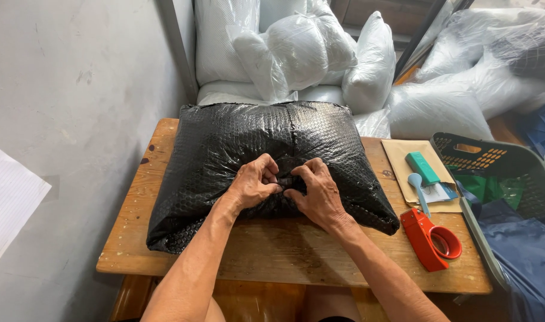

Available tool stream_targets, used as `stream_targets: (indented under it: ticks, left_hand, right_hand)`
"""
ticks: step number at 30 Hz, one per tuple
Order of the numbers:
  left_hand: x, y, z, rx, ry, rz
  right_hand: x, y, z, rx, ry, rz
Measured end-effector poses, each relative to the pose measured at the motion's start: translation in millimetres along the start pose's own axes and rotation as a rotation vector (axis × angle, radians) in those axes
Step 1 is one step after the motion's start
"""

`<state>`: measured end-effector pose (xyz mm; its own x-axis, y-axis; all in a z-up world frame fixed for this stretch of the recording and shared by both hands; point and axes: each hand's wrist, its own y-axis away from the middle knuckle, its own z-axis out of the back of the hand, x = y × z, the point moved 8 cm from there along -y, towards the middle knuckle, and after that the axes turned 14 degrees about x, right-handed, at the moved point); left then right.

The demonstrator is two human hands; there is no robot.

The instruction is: Wrapping pillows in bubble wrap and protective bags for shipping.

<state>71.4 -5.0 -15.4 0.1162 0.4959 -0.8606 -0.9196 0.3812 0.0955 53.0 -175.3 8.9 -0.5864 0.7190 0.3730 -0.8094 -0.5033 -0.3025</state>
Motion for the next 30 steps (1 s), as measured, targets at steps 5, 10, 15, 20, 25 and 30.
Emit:
stream_targets:
  ticks: [5,10,15,20,25,30]
  left_hand:
    - [0,-1,-1,0.004,0.018,-0.025]
    - [5,-5,-10,-0.002,-0.05,-0.037]
    - [-5,1,-12,0.037,-0.162,-0.016]
    - [-6,1,-16,0.045,-0.398,0.032]
    - [-20,-5,-27,-0.093,-0.752,-0.084]
    - [-7,-15,-27,-0.096,-0.732,-0.124]
  right_hand:
    - [-7,-3,-11,-0.004,-0.023,0.009]
    - [-4,4,-14,-0.095,0.03,0.05]
    - [24,14,3,-0.243,0.305,0.216]
    - [16,9,2,-0.22,0.164,0.212]
    - [14,10,4,-0.244,0.123,0.203]
    - [4,10,-5,-0.227,0.087,0.133]
